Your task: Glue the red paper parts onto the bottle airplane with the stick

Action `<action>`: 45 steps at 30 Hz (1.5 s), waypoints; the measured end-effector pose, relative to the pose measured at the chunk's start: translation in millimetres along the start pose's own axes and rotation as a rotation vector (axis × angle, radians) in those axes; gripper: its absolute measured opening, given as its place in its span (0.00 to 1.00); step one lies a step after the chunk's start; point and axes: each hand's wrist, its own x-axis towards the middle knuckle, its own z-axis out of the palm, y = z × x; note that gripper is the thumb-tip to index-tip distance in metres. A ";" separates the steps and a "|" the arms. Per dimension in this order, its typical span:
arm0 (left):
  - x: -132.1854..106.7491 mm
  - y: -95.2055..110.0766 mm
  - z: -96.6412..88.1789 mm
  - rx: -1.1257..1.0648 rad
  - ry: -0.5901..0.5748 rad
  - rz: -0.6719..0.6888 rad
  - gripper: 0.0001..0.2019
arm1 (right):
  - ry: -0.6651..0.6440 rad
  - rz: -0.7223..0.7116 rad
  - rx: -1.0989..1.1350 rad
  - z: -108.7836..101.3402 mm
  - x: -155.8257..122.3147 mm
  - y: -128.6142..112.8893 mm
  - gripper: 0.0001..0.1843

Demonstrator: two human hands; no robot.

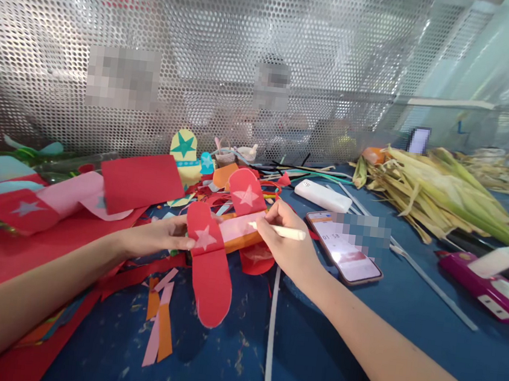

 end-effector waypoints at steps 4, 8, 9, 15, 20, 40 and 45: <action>0.8 -0.9 -0.1 0.002 0.001 0.004 0.28 | 0.010 -0.004 -0.015 -0.4 0.7 0.3 0.11; 0.9 -0.3 0.2 -0.003 -0.003 0.002 0.28 | 0.006 0.004 -0.023 0.0 1.3 -1.4 0.11; 0.7 -0.3 0.2 -0.002 -0.005 -0.002 0.29 | 0.005 0.008 -0.023 0.0 1.2 -1.7 0.10; -0.2 -1.0 -1.1 0.028 0.006 -0.007 0.29 | -0.014 -0.008 0.002 -0.9 0.1 -2.4 0.11; -0.2 0.0 -1.0 0.035 0.016 -0.030 0.30 | -0.021 -0.013 0.012 -0.5 0.2 -3.2 0.11; 0.0 0.4 0.4 -0.001 0.004 -0.015 0.25 | -0.031 -0.019 0.008 -0.5 -0.2 -3.8 0.11; -1.1 -0.1 -0.3 -0.012 0.009 -0.025 0.28 | -0.026 -0.022 0.009 -0.3 1.0 -3.4 0.11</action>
